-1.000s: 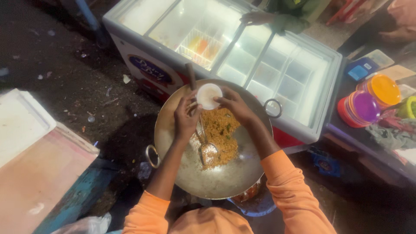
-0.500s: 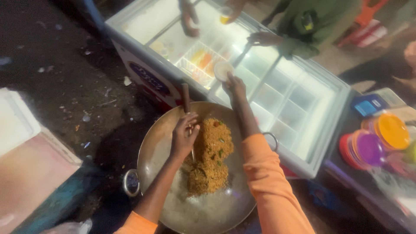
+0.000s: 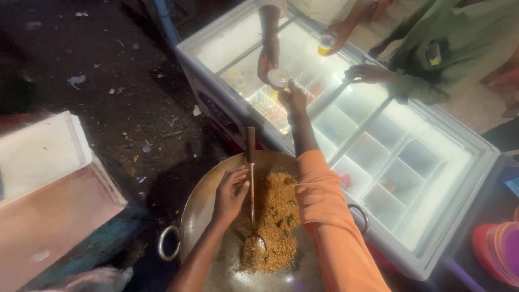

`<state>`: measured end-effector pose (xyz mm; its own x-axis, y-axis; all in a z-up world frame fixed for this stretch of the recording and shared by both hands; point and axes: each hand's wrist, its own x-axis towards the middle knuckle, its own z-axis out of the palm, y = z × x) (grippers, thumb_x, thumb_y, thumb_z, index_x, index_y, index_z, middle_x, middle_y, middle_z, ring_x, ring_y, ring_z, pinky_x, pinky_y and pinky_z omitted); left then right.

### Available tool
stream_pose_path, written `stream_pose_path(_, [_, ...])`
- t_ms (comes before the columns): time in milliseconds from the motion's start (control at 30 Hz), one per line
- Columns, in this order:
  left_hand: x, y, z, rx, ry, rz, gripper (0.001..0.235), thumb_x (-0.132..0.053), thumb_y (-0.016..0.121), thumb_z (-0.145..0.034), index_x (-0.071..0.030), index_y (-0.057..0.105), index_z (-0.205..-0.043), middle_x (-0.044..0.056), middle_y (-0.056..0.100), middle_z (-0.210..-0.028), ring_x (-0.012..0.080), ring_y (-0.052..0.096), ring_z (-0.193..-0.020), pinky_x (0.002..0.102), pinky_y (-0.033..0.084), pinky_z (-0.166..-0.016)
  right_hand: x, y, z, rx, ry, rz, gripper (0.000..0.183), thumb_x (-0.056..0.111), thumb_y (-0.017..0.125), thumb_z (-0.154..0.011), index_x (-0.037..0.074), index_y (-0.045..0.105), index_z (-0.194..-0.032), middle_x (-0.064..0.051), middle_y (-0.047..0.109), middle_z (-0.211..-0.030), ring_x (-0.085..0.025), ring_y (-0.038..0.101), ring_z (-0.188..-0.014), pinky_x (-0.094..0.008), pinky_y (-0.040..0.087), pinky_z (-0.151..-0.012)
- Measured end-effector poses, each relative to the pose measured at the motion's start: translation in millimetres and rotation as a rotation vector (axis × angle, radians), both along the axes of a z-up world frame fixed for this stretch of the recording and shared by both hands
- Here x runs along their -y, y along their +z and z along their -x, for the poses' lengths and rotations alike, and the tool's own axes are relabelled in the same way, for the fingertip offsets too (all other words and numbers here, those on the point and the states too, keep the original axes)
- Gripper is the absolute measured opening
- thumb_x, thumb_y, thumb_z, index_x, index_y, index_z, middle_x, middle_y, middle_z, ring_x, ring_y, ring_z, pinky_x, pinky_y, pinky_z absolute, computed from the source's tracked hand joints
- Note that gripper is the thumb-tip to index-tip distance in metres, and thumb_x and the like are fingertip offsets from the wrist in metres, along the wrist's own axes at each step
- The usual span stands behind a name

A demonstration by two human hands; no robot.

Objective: The person prepares a dish in a restaurant kitchen by pouring food items from a blue bowl into a pan, stirring with a wooden spoon, tossing noodles in a wok with a spatula, and serving a portion into a cup before handling money.

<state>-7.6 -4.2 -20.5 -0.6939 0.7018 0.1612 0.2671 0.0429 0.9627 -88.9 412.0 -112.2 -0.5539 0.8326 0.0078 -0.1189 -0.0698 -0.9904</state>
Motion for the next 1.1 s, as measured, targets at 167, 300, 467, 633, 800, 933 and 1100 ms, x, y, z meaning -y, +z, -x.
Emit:
stream_pose_path(167, [10.7,8.1,-7.0,0.013,0.009,-0.025,0.034,-0.013,0.067,-0.097,-0.007,0.063,-0.130,0.009,0.061,-0.138,0.0224,0.067,-0.122,0.037,0.057,-0.100,53.3,50.2,-28.0,-0.133,0.088,0.288,0.044,0.038,0.061,-0.098,0.010,0.060,-0.131,-0.010,0.069,-0.122,-0.023,0.069,-0.105,-0.038,0.056,-0.090])
stream_pose_path(300, [23.3,15.0,-22.1,0.041,-0.044,-0.031,0.035,-0.014,0.066,-0.099,-0.007,0.063,-0.133,0.009,0.062,-0.136,0.0212,0.067,-0.120,0.036,0.057,-0.099,129.6,105.8,-90.2,-0.086,0.134,0.147,0.046,0.039,0.058,-0.099,0.008,0.061,-0.133,-0.012,0.070,-0.128,-0.026,0.067,-0.110,-0.040,0.054,-0.094])
stream_pose_path(467, [34.9,8.4,-69.2,0.179,-0.194,-0.088,0.039,-0.011,0.066,-0.097,-0.005,0.061,-0.135,0.010,0.065,-0.131,0.0203,0.067,-0.118,0.033,0.055,-0.100,262.6,120.5,-249.6,-0.089,0.122,0.082,0.038,0.034,0.060,-0.108,0.002,0.069,-0.128,-0.012,0.069,-0.108,-0.020,0.062,-0.090,-0.034,0.053,-0.081])
stream_pose_path(633, [39.9,10.3,-145.5,0.215,-0.432,-0.199,0.036,-0.009,0.066,-0.099,-0.004,0.061,-0.134,0.010,0.067,-0.129,0.0198,0.067,-0.119,0.033,0.055,-0.100,385.4,98.9,-428.5,0.106,-0.211,0.050,0.032,0.025,0.059,-0.102,0.004,0.068,-0.125,-0.005,0.075,-0.110,-0.011,0.064,-0.093,-0.027,0.052,-0.085])
stream_pose_path(800, [30.1,23.2,-261.3,0.296,-0.699,-0.166,0.028,-0.008,0.066,-0.099,-0.002,0.068,-0.126,0.010,0.071,-0.116,0.0184,0.069,-0.109,0.031,0.056,-0.097,508.2,48.0,-590.1,0.236,-0.635,0.130,0.032,0.025,0.059,-0.102,0.003,0.071,-0.122,-0.006,0.076,-0.103,-0.011,0.066,-0.090,-0.028,0.051,-0.082])
stream_pose_path(933, [31.7,32.6,-358.3,0.099,-0.939,-0.125,0.026,-0.010,0.067,-0.097,-0.004,0.071,-0.122,0.007,0.076,-0.111,0.0148,0.073,-0.102,0.028,0.056,-0.093,604.9,-5.8,-672.7,0.180,-0.891,0.318,0.033,0.029,0.061,-0.101,0.002,0.072,-0.116,-0.006,0.075,-0.098,-0.013,0.067,-0.083,-0.029,0.055,-0.077])
stream_pose_path(1100, [46.2,13.9,-497.3,0.299,-1.249,-0.085,0.026,-0.012,0.066,-0.098,-0.003,0.069,-0.123,0.008,0.075,-0.117,0.0156,0.070,-0.107,0.029,0.055,-0.095,693.6,-48.6,-734.8,0.108,-1.121,0.523,0.036,0.032,0.061,-0.099,0.003,0.074,-0.117,-0.006,0.078,-0.101,-0.013,0.069,-0.085,-0.028,0.054,-0.078])
